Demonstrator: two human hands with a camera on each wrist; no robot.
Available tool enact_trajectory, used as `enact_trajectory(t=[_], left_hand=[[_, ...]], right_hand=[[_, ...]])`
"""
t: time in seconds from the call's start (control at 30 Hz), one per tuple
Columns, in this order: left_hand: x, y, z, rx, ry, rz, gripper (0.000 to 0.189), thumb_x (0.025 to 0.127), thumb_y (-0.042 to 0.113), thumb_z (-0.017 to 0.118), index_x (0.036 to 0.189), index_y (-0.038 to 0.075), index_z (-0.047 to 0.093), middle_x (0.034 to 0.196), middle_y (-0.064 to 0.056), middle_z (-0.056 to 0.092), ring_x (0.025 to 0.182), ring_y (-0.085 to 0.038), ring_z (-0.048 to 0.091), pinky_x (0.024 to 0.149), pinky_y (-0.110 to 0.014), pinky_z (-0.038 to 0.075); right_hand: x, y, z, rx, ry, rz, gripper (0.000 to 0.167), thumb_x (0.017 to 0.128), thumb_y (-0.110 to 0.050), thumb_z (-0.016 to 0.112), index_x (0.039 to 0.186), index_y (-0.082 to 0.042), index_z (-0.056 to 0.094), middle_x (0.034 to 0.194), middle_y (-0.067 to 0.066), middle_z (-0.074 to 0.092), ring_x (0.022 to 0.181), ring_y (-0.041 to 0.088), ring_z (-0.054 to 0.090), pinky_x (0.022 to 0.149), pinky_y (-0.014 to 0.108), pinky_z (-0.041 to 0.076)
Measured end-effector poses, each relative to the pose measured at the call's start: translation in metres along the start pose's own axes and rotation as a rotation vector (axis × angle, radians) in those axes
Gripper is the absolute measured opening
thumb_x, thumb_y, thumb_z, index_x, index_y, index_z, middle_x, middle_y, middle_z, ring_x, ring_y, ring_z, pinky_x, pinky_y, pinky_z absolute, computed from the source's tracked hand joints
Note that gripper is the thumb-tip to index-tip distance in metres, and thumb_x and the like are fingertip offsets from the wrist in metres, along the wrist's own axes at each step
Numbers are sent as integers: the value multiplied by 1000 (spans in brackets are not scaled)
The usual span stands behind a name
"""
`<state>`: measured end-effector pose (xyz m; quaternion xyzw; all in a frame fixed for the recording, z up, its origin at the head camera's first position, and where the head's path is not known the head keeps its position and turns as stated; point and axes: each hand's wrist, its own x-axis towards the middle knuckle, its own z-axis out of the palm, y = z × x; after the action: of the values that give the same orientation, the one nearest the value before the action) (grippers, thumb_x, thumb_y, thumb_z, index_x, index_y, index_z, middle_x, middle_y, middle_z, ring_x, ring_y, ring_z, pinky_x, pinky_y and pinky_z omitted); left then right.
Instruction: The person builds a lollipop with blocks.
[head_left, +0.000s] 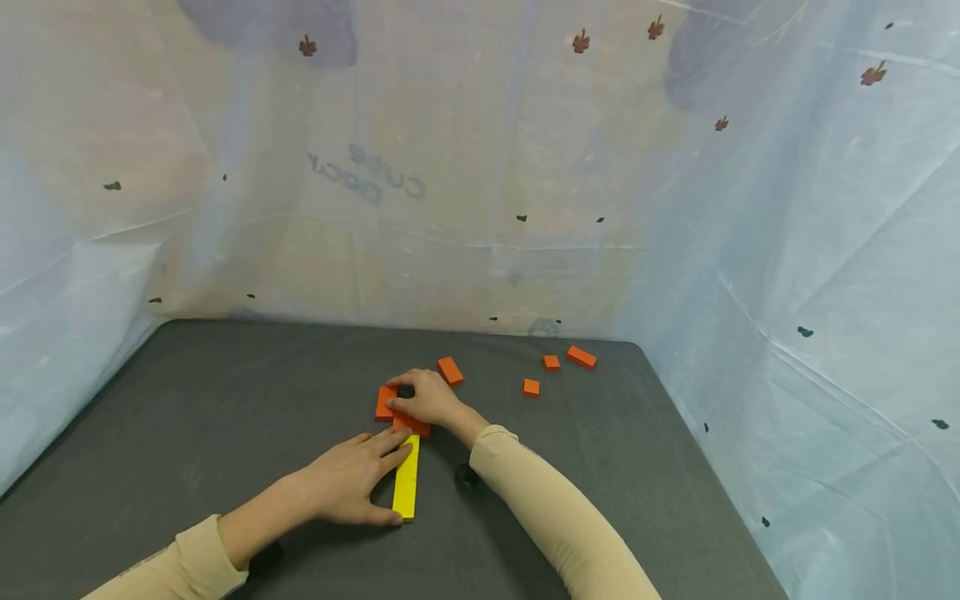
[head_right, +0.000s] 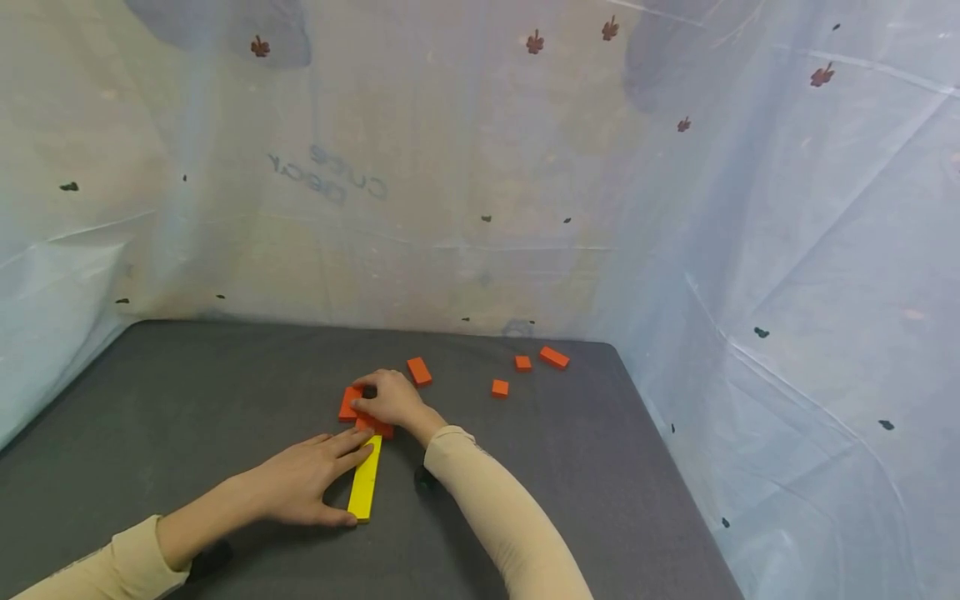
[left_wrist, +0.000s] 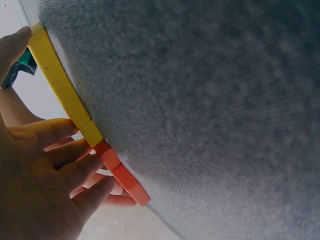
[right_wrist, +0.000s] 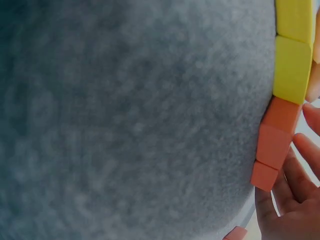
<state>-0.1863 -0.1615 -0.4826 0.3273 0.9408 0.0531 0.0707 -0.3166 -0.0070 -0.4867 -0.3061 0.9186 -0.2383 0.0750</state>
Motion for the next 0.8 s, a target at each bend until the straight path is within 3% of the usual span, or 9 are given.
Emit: enact_trajectory(t=[0.47, 0.8], left_hand=[[-1, -1, 3, 12, 23, 15, 102, 74, 82, 50, 148, 13, 39, 156, -9, 31, 141, -25, 33, 110, -53, 34], [-1, 0, 1, 15, 36, 25, 101, 75, 81, 52, 148, 12, 39, 156, -9, 30, 142, -27, 32, 109, -53, 34]], right_hand=[[1, 0, 3, -33, 17, 16, 40, 92, -38, 63, 130, -25, 61, 128, -4, 60, 121, 16, 54, 102, 34, 45], [-6, 9, -14, 87, 25, -60, 45, 93, -35, 62, 135, -18, 57, 134, -1, 57, 122, 18, 54, 100, 35, 47]])
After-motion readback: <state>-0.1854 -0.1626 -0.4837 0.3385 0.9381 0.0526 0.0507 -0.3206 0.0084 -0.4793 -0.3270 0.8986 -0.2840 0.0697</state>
